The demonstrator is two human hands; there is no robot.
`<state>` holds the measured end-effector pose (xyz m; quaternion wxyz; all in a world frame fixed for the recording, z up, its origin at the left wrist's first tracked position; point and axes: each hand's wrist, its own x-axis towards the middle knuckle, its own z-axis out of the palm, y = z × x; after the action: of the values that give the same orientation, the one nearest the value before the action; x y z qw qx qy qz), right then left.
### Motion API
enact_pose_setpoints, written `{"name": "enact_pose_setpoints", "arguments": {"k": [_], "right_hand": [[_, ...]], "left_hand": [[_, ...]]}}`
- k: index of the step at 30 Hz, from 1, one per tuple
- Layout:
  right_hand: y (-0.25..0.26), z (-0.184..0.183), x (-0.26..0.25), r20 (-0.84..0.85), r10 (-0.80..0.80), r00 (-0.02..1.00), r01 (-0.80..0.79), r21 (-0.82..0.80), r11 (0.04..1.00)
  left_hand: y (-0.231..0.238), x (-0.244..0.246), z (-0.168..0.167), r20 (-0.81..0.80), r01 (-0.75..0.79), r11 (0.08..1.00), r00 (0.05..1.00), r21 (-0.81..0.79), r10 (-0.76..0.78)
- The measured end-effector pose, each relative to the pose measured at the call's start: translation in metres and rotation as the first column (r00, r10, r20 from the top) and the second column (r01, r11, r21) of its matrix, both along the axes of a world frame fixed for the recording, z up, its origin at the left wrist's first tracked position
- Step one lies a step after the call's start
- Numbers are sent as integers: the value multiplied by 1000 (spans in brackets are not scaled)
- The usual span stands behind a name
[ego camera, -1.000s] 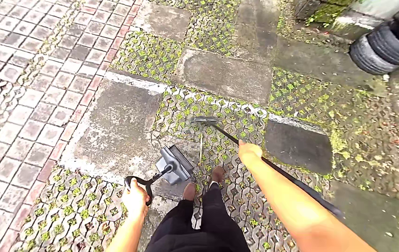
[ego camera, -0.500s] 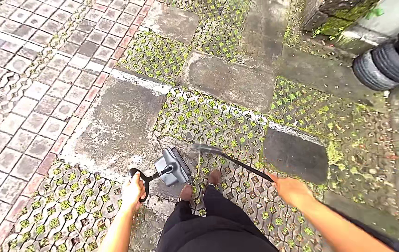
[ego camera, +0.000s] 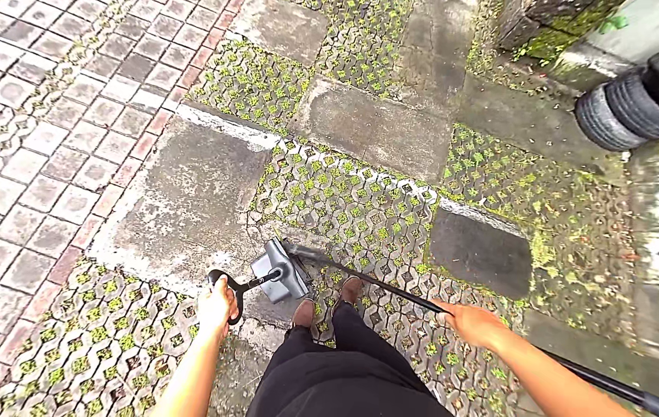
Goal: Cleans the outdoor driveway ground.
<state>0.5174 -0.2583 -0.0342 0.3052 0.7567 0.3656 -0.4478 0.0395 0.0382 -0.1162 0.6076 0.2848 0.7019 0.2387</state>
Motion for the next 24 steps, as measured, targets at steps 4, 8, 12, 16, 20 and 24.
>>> {"name": "enact_pose_setpoints", "arguments": {"k": [4,8,12,16,20,24], "right_hand": [[5,9,-19,292,-53,955,78,-73,994],[-6,-30,-33,298,-107,949,144,-105,984],[-45,-48,-21,-71,-214,974,213,-21,977],[-39,-23,-5,-141,-220,965,232,75,970],[43,-2,-42,165,-40,985,22,108,994],[85,-46,-87,154,-129,980,131,-2,991]], "left_hand": [[4,-9,3,-2,30,999,1000,-26,-30],[6,-20,2,11,7,1000,1000,-17,-7],[-2,-29,-1,15,3,1000,1000,8,-3],[-5,-36,-3,4,-24,999,1000,29,24],[-4,-40,-5,-14,-44,998,999,45,45],[-7,-32,-2,-28,-66,996,997,62,68]]}}
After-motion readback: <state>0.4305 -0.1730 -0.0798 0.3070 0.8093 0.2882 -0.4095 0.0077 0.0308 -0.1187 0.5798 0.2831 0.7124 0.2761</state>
